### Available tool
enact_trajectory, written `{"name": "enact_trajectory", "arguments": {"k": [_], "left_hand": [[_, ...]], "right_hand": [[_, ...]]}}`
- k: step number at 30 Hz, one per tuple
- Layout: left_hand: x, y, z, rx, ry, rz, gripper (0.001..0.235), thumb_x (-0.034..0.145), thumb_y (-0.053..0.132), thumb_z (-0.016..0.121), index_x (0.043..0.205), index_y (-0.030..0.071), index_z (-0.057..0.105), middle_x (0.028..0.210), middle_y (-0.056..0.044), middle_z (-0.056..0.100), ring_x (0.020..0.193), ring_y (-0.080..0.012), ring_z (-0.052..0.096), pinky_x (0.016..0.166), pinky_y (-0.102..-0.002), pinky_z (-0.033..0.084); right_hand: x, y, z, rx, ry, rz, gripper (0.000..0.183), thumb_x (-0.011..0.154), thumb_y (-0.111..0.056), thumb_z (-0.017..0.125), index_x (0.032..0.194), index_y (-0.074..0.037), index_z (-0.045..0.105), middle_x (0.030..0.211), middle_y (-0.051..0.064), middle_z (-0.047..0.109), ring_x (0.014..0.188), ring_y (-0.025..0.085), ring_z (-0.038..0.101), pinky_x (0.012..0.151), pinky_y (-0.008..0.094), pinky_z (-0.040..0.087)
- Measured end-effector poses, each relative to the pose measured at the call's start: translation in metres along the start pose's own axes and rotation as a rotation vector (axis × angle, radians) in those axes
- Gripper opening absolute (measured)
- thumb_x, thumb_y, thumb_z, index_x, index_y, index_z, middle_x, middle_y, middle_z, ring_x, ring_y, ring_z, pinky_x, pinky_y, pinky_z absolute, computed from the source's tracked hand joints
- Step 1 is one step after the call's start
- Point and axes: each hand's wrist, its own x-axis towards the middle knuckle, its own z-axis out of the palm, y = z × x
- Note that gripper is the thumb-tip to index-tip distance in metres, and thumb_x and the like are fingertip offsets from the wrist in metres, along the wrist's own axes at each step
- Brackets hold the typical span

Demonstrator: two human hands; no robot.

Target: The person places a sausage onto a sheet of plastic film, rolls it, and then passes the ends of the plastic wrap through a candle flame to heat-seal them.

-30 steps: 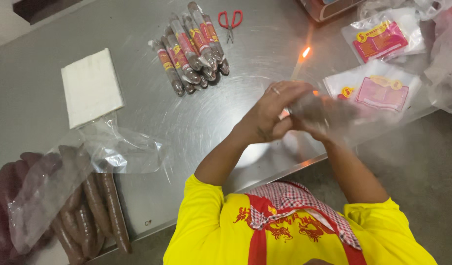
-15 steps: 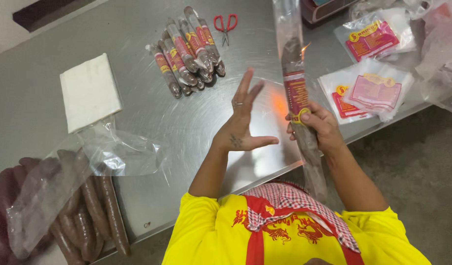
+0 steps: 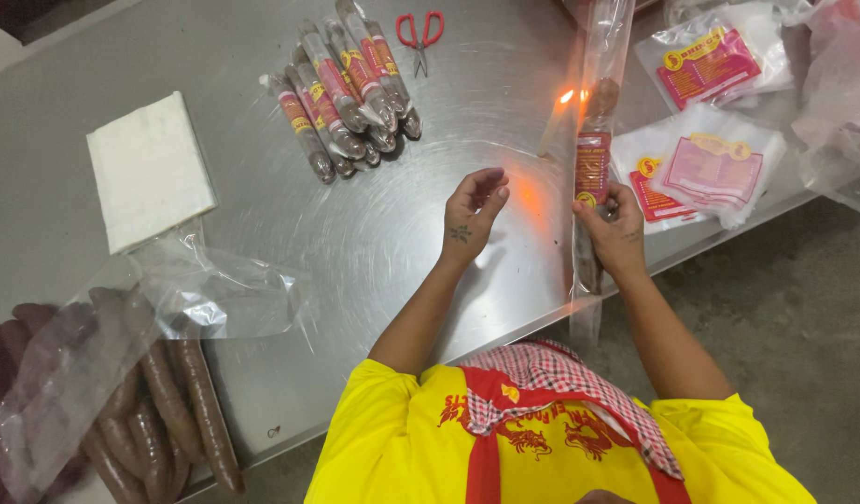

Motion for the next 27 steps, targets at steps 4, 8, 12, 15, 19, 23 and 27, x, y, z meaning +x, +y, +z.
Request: {"name": "enact_trajectory", "arguments": {"k": [4, 8, 12, 15, 19, 23, 27], "left_hand": [[0.002, -0.009, -0.002, -0.063, 0.015, -0.056, 0.034, 0.1, 0.019, 0.07, 0.128, 0.0, 0.065, 0.117, -0.008, 0.072, 0.105, -0.0126, 0.066, 0.094, -0.028, 0.055], [0.008, -0.012, -0.007, -0.099, 0.044, -0.052, 0.033, 0.101, 0.021, 0.069, 0.126, 0.0, 0.065, 0.114, -0.008, 0.073, 0.105, -0.0117, 0.067, 0.095, -0.027, 0.055], [0.01, -0.009, -0.016, -0.028, 0.105, -0.093, 0.032, 0.101, 0.023, 0.066, 0.123, -0.001, 0.066, 0.11, -0.008, 0.074, 0.097, -0.0123, 0.066, 0.086, -0.028, 0.055], [0.012, -0.01, -0.021, -0.066, 0.143, -0.119, 0.031, 0.102, 0.024, 0.064, 0.122, 0.0, 0.066, 0.108, -0.008, 0.073, 0.096, -0.013, 0.067, 0.085, -0.028, 0.055], [0.016, -0.015, -0.024, -0.115, 0.189, -0.126, 0.028, 0.103, 0.023, 0.063, 0.12, 0.0, 0.067, 0.106, -0.009, 0.073, 0.092, -0.013, 0.068, 0.083, -0.028, 0.056], [0.022, -0.026, -0.021, -0.187, 0.233, -0.146, 0.027, 0.104, 0.022, 0.061, 0.117, -0.001, 0.068, 0.103, -0.009, 0.073, 0.088, -0.0132, 0.068, 0.081, -0.029, 0.056], [0.034, -0.051, -0.02, -0.274, 0.251, -0.14, 0.036, 0.106, 0.03, 0.058, 0.118, -0.002, 0.067, 0.102, -0.01, 0.072, 0.087, -0.0145, 0.067, 0.08, -0.031, 0.057]], "right_hand": [[0.01, -0.002, 0.003, -0.075, 0.001, 0.004, 0.046, 0.093, -0.019, 0.083, 0.126, 0.003, 0.061, 0.111, 0.004, 0.064, 0.097, 0.01, 0.058, 0.088, 0.027, 0.049], [0.027, -0.007, 0.01, -0.041, -0.019, 0.003, 0.047, 0.092, -0.021, 0.083, 0.126, 0.002, 0.06, 0.113, 0.003, 0.064, 0.099, 0.01, 0.059, 0.089, 0.027, 0.05], [0.05, -0.012, 0.017, -0.082, -0.02, -0.005, 0.045, 0.092, -0.022, 0.083, 0.124, 0.002, 0.06, 0.11, 0.004, 0.066, 0.095, 0.011, 0.061, 0.086, 0.027, 0.051], [0.071, -0.017, 0.021, -0.033, -0.028, 0.003, 0.044, 0.093, -0.023, 0.082, 0.122, 0.001, 0.06, 0.108, 0.004, 0.067, 0.093, 0.01, 0.061, 0.083, 0.026, 0.052], [0.099, -0.021, 0.025, -0.036, -0.029, -0.018, 0.041, 0.094, -0.022, 0.082, 0.121, 0.0, 0.06, 0.108, 0.004, 0.067, 0.093, 0.01, 0.063, 0.084, 0.026, 0.052], [0.101, -0.02, 0.026, 0.041, -0.038, -0.024, 0.041, 0.095, -0.021, 0.083, 0.121, 0.0, 0.06, 0.107, 0.004, 0.066, 0.093, 0.01, 0.06, 0.084, 0.026, 0.051], [0.056, -0.021, 0.012, 0.051, -0.108, 0.066, 0.037, 0.094, -0.015, 0.079, 0.122, 0.0, 0.059, 0.103, 0.006, 0.067, 0.087, 0.014, 0.064, 0.079, 0.029, 0.053]]}}
